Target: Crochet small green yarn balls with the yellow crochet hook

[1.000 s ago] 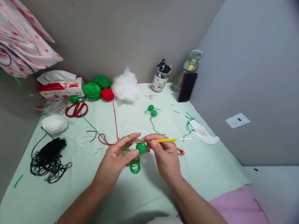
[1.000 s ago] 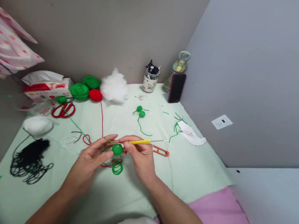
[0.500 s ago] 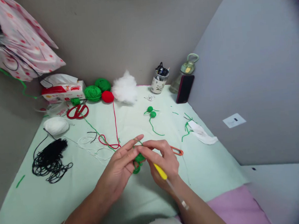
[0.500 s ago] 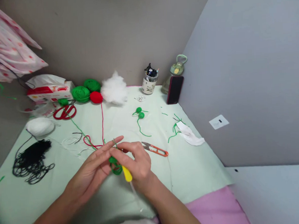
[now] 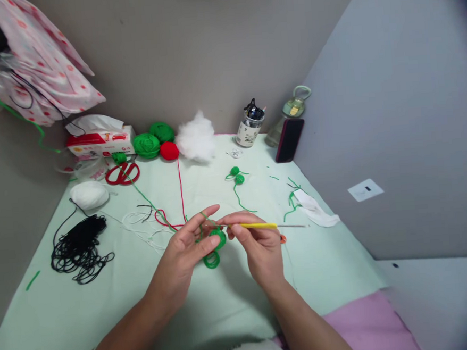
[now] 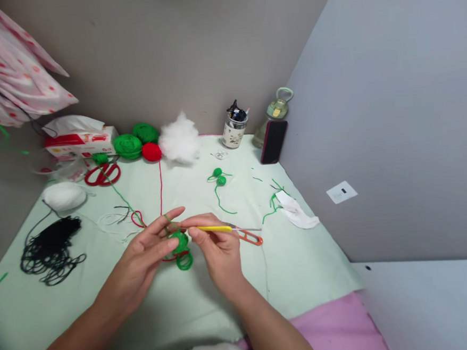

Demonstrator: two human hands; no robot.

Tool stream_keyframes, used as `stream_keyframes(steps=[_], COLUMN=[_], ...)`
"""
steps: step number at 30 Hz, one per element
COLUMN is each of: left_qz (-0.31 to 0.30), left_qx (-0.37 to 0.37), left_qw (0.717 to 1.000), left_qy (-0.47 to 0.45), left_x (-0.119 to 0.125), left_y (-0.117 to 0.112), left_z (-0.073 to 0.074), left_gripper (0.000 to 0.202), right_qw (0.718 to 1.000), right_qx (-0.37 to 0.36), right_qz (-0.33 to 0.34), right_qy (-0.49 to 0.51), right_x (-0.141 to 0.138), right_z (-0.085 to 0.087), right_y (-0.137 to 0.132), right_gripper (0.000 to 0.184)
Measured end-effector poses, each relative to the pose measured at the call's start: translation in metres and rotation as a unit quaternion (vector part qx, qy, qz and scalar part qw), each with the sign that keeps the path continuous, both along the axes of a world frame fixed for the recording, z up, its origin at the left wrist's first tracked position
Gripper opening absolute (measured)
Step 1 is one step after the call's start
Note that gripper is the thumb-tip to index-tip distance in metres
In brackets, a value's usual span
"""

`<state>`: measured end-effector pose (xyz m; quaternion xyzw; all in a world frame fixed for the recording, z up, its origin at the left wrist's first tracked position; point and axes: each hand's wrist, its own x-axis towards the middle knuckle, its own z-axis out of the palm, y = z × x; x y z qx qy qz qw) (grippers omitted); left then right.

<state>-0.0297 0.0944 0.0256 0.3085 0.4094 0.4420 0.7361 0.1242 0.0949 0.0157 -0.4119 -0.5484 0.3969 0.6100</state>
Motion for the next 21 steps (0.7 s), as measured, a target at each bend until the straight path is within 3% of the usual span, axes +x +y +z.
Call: stream_keyframes(steps=[3,6,8,10,13,16,19,21], left_qz=[0.029,0.043,0.024,0.001,-0.014,0.025,0.079,0.076], left_qx=[-0.002,-0.033,-0.072,-0.100,-0.089,-0.029,0.003,-0.016], left_qw=[1.000,0.997,0.993,0.989,0.992,0.999,0.997,0.997], left_qy=[-0.005,-0.054,-0.088,-0.107,-0.087,-0.017,0.012,-0.011], left_x=[0.003,0.007,0.007,0.004,-0.002,-0.002,0.005,0.009], left_y=[0.002,0.002,0.002,0.004,0.007,0.006,0.003,0.001], left_z=[-0.003,-0.005,-0.005,-0.005,-0.003,-0.002,-0.002,-0.002], left_gripper=[0.046,0.047,0.046,0.044,0.041,0.043,0.051,0.055], right_qw=[0.994,0.947,0.922,0.939,0.990,1.000,0.992,0.964], right_qx=[0.057,0.193,0.236,0.206,0.086,0.008,0.072,0.157], right_qz=[-0.016,-0.042,-0.055,-0.052,-0.026,-0.002,-0.032,-0.063], right_qy=[-0.094,-0.253,-0.303,-0.269,-0.104,0.009,-0.097,-0.206], right_x=[0.000,0.001,0.003,0.006,0.011,0.010,0.003,-0.001], right_z=[-0.003,-0.009,-0.012,-0.011,-0.005,0.000,-0.006,-0.017], right_y=[-0.004,-0.010,-0.012,-0.013,-0.008,-0.003,-0.006,-0.011], right_gripper=[0.022,0.038,0.043,0.041,0.024,0.017,0.022,0.038])
